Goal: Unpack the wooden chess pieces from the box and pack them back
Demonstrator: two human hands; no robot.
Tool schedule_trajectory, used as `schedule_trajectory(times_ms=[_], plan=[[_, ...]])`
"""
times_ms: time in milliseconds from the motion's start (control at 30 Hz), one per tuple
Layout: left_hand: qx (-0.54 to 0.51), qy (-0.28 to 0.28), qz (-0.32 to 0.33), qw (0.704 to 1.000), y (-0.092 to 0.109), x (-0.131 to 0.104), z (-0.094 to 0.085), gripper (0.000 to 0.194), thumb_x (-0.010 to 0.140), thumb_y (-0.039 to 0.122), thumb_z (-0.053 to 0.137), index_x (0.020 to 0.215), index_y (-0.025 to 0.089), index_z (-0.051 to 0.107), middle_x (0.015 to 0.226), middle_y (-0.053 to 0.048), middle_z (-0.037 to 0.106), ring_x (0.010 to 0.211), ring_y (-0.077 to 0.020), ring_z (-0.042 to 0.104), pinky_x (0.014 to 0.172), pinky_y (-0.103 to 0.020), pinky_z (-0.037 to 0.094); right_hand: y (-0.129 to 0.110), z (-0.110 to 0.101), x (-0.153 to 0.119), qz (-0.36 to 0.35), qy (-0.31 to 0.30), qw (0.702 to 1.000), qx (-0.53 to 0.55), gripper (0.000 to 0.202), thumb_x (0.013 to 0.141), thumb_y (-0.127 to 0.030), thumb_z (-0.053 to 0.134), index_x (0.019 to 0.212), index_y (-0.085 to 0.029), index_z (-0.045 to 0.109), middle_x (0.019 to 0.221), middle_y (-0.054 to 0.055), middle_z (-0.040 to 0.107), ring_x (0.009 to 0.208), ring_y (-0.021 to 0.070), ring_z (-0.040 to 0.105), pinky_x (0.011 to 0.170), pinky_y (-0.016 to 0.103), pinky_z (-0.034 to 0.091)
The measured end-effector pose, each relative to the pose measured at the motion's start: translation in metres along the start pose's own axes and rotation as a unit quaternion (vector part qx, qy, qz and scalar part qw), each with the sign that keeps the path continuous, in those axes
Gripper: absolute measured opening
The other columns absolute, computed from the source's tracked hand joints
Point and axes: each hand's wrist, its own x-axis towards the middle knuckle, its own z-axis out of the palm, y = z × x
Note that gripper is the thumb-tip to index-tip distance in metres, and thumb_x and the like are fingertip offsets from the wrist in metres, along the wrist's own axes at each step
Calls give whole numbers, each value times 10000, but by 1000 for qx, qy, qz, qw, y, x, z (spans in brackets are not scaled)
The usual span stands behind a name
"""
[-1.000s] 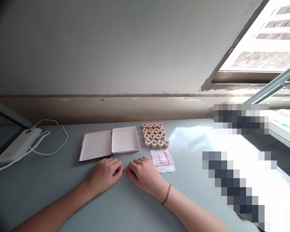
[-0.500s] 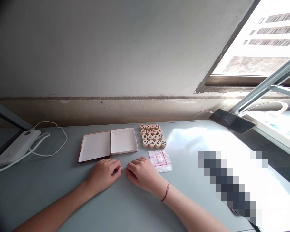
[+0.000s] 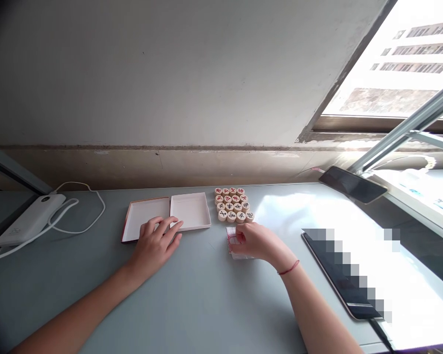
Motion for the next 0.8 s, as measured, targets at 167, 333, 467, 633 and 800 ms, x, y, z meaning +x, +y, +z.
schedule_trajectory(times_ms=[167, 333, 467, 633, 800], plan=[[4, -61, -19, 998, -7, -2, 10, 190, 902, 145, 485, 941, 228, 651, 1013, -41, 673, 960, -228, 510, 715, -343, 333, -11, 6, 2, 26, -24, 999, -13, 280, 691, -241, 501, 540, -201, 268, 514, -38, 272, 521, 106, 181, 481, 282, 139], [-9, -97, 0, 995, -6, -4, 10, 264, 864, 21, 476, 912, 229, 632, 811, -5, 673, 885, -193, 521, 702, -339, 301, -19, 7, 1, 12, -26, 1000, -9, 328, 641, -154, 465, 572, -194, 148, 532, -38, 157, 548, 116, 80, 496, 305, 96], [-22, -114, 33, 993, 0, -5, 5, 270, 855, 10, 465, 919, 219, 624, 772, -13, 651, 869, -186, 524, 717, -343, 291, -20, 1, -2, -19, -49, 998, 16, 318, 633, -121, 464, 559, -195, 164, 525, -45, 163, 531, 106, 96, 494, 294, 104], [-19, -156, 69, 985, 8, -9, -9, 200, 847, 50, 485, 857, 200, 617, 748, -19, 616, 784, -173, 496, 706, -340, 279, -22, -23, -18, -137, -51, 974, 176, 133, 741, -182, 482, 613, -189, 445, 613, -22, 445, 552, 93, 348, 508, 228, 282], [-37, -207, 93, 973, 19, -13, -22, 168, 820, 62, 515, 860, 198, 607, 747, -20, 608, 775, -179, 490, 716, -348, 272, -53, -34, -27, -193, 84, 966, 152, 110, 764, -158, 482, 658, -177, 506, 658, -4, 491, 580, 95, 402, 541, 215, 327]])
